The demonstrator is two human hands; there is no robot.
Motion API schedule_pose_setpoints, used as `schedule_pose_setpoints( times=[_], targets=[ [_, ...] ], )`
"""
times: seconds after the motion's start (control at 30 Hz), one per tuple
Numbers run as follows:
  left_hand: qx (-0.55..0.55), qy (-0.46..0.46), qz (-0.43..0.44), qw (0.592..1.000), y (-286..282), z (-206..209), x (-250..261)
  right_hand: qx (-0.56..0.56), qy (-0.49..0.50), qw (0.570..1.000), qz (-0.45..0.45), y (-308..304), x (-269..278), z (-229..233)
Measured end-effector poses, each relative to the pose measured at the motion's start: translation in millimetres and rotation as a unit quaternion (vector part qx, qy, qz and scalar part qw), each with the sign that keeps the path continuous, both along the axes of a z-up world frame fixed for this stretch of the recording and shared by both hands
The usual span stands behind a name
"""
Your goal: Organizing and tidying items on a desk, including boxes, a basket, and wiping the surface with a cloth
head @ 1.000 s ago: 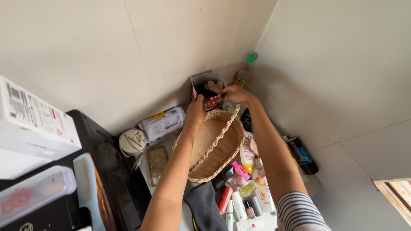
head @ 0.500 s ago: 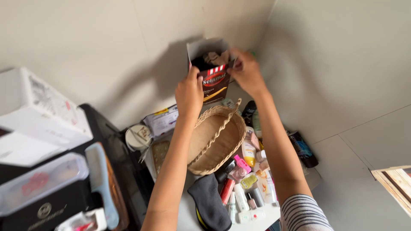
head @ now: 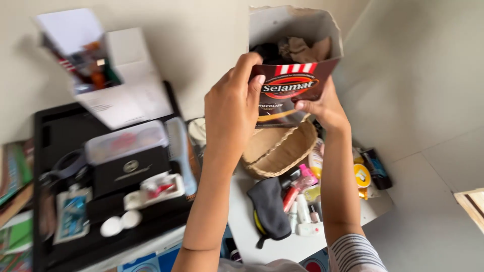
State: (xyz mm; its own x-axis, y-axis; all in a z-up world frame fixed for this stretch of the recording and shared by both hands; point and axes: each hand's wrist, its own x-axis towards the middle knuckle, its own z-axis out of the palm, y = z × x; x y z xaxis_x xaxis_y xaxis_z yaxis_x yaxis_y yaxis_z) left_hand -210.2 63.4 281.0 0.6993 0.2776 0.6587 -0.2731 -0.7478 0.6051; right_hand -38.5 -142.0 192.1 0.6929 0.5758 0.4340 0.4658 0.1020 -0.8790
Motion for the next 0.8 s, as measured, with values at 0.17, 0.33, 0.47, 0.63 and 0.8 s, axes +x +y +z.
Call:
schedule_pose_setpoints(
  times=[0.17, 0.33, 0.47, 0.63, 0.8],
  targets=[
    [-0.051, -0.066, -0.062, 0.995, 43, -5, -67, 0.123, 0.03, 0.991, 0.049, 47, -77, 9],
    [-0.047, -0.039, -0.112, 0.992, 100, -9, -137, 0.186, 0.059, 0.976, 0.095, 103, -134, 6],
    [-0.132, 0.028, -0.182, 0.974, 146, -17, -188, 0.19, 0.074, 0.973, 0.109, 158, -168, -3],
    [-0.259, 0.005, -0.2, 0.945, 213, -24, -239, 0.126, 0.091, 0.977, 0.145, 247, -206, 0],
    [-0.118, 0.002, -0.132, 0.984, 290, -55, -277, 0.075, 0.046, 0.971, 0.223, 329, -243, 3]
  ],
)
